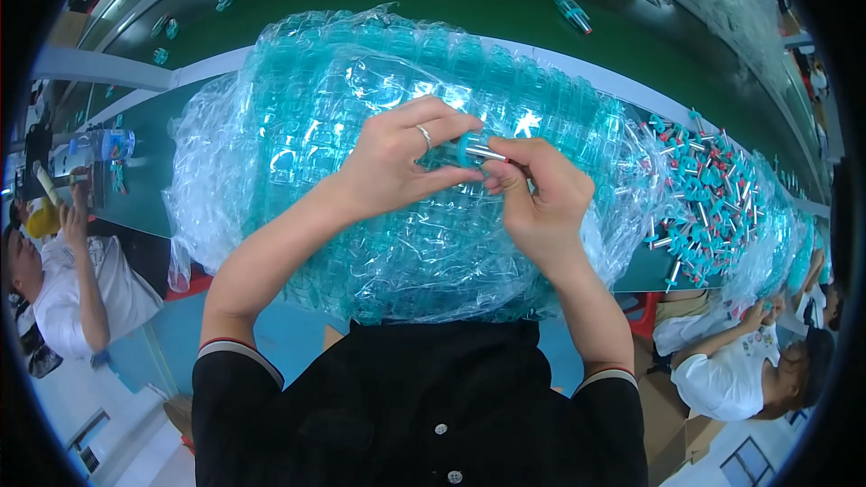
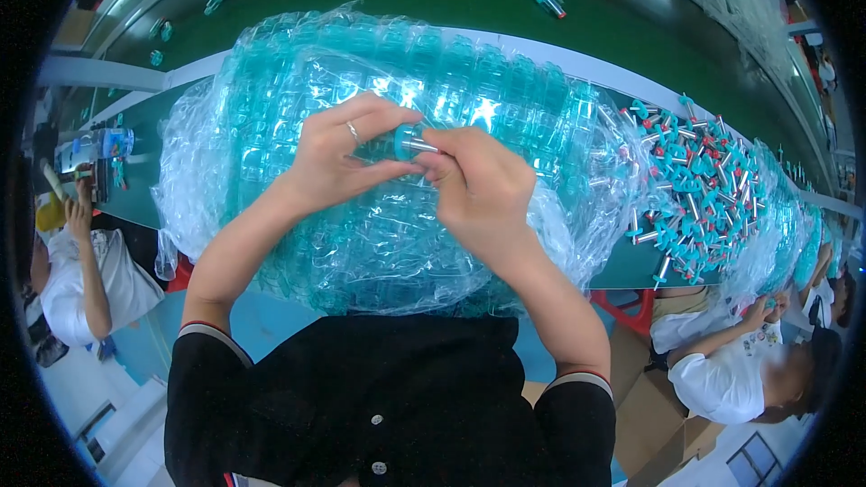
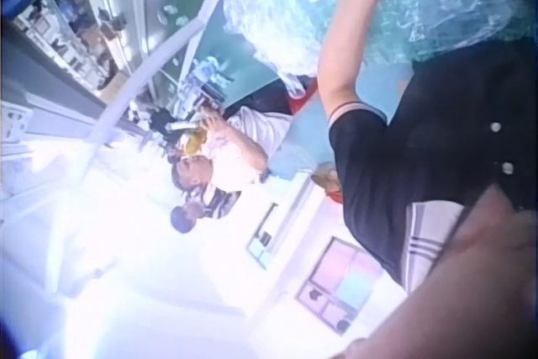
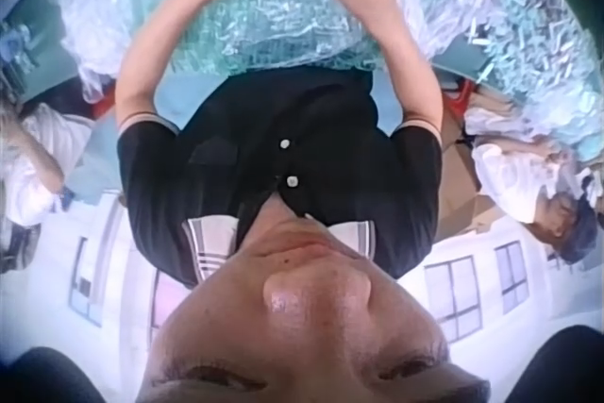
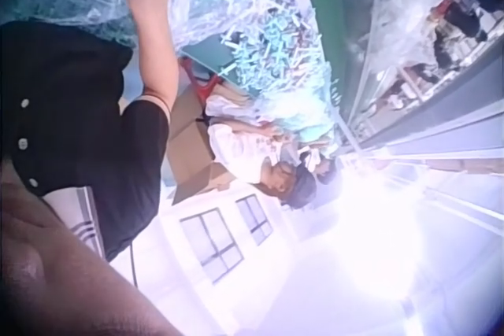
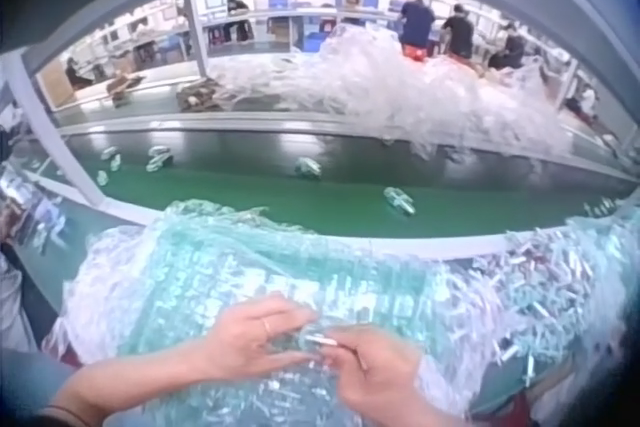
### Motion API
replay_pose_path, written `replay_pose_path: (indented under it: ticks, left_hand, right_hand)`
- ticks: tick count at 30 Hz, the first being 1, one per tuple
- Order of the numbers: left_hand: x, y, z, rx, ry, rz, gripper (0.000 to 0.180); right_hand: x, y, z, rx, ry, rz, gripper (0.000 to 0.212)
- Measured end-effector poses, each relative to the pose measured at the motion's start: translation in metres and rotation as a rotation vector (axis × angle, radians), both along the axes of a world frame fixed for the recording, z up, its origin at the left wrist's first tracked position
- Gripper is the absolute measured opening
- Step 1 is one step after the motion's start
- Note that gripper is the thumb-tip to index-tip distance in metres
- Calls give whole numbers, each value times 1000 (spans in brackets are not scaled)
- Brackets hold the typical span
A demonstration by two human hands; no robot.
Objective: The person assembles small green and silver plastic components by hand at a factory workstation.
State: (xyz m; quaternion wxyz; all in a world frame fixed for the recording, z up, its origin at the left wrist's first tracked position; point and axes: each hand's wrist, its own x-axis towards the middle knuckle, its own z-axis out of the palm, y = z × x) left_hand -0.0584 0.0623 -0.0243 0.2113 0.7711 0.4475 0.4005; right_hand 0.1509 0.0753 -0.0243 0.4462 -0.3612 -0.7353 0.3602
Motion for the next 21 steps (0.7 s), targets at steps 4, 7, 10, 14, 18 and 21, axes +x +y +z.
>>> replay_pose_path:
  ticks: [4, 7, 10, 14, 18, 21]
  left_hand:
    - [-1, 0, -1, 30, 13, -23, 52]
    - [-4, 1, -3, -2, 0, -28, 51]
    - [-5, 3, -3, -54, -6, -35, 50]
    - [-3, 3, -9, -121, -8, -50, 50]
    - [-2, 2, -11, -124, 5, -44, 49]
    - [-3, 2, -12, -127, -6, -56, 49]
  right_hand:
    - [1, 3, 4, 22, -5, 24, 16]
    - [5, 6, 4, 70, -115, 82, 17]
    - [5, 3, 0, 52, -91, 33, 16]
    - [3, 2, -7, 19, -38, 24, 17]
    - [4, 3, -13, -7, -16, 45, 17]
    - [1, 2, -14, -23, 15, 27, 18]
